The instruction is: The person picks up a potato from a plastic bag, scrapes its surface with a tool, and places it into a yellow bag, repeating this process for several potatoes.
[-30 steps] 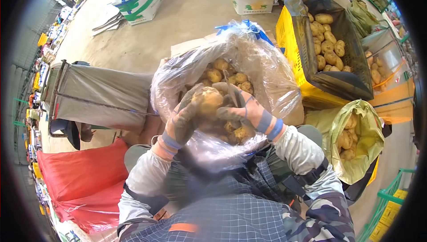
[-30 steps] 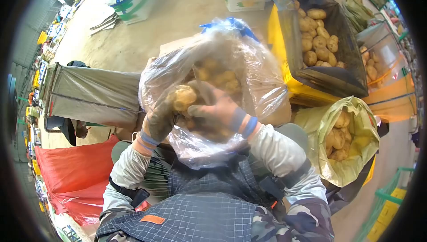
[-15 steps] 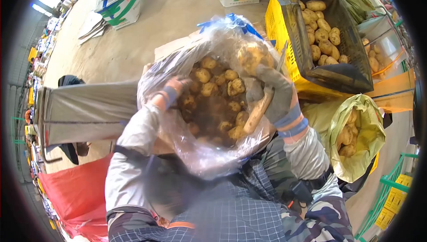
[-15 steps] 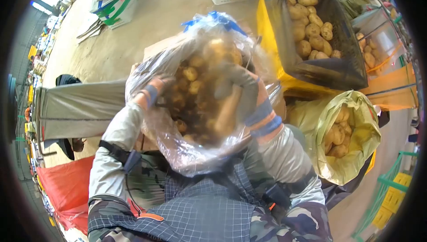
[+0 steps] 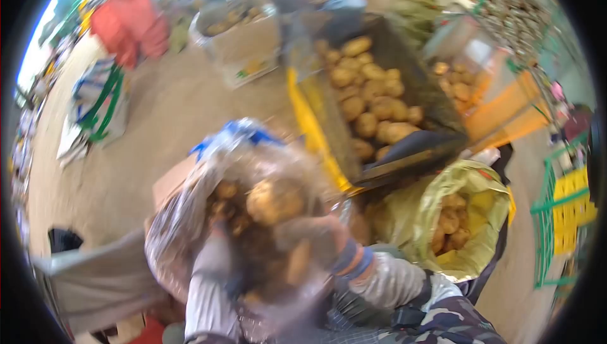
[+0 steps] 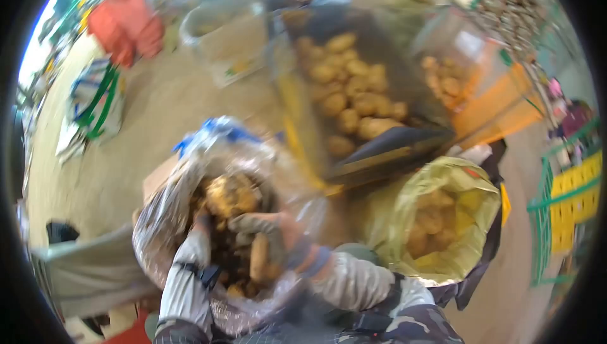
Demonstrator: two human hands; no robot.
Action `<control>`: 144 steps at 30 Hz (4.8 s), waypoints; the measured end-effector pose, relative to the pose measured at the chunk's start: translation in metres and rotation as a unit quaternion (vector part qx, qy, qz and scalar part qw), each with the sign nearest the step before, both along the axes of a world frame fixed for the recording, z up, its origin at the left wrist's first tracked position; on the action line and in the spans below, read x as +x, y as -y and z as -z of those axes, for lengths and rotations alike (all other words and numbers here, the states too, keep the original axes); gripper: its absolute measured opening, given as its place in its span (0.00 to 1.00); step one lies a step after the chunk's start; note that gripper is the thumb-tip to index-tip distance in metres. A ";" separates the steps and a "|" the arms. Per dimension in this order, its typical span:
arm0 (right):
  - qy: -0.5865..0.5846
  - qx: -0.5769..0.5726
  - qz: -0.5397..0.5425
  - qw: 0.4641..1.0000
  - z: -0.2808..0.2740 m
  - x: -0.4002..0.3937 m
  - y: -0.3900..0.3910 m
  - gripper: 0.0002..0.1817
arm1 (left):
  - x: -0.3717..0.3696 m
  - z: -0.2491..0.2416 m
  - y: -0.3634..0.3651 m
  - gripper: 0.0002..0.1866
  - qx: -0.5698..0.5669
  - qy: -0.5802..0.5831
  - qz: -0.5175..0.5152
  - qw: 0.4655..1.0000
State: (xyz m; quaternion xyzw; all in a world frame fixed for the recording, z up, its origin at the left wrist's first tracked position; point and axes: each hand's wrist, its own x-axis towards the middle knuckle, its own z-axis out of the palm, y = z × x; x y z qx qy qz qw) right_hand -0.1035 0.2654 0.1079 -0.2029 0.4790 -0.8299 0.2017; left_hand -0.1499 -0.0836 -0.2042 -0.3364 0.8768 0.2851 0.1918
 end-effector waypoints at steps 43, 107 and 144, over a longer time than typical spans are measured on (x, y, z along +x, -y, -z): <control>-0.220 0.367 -0.014 0.904 -0.014 0.048 0.090 0.24 | 0.208 -0.316 -0.060 0.26 0.472 -0.369 -0.058 0.799; -0.392 0.572 -0.032 0.720 -0.021 0.034 0.064 0.23 | 0.183 -0.337 -0.077 0.39 0.120 -0.461 0.269 0.837; -0.459 0.600 -0.019 0.655 -0.002 0.038 0.066 0.17 | 0.187 -0.339 -0.075 0.38 0.483 -0.301 0.055 0.820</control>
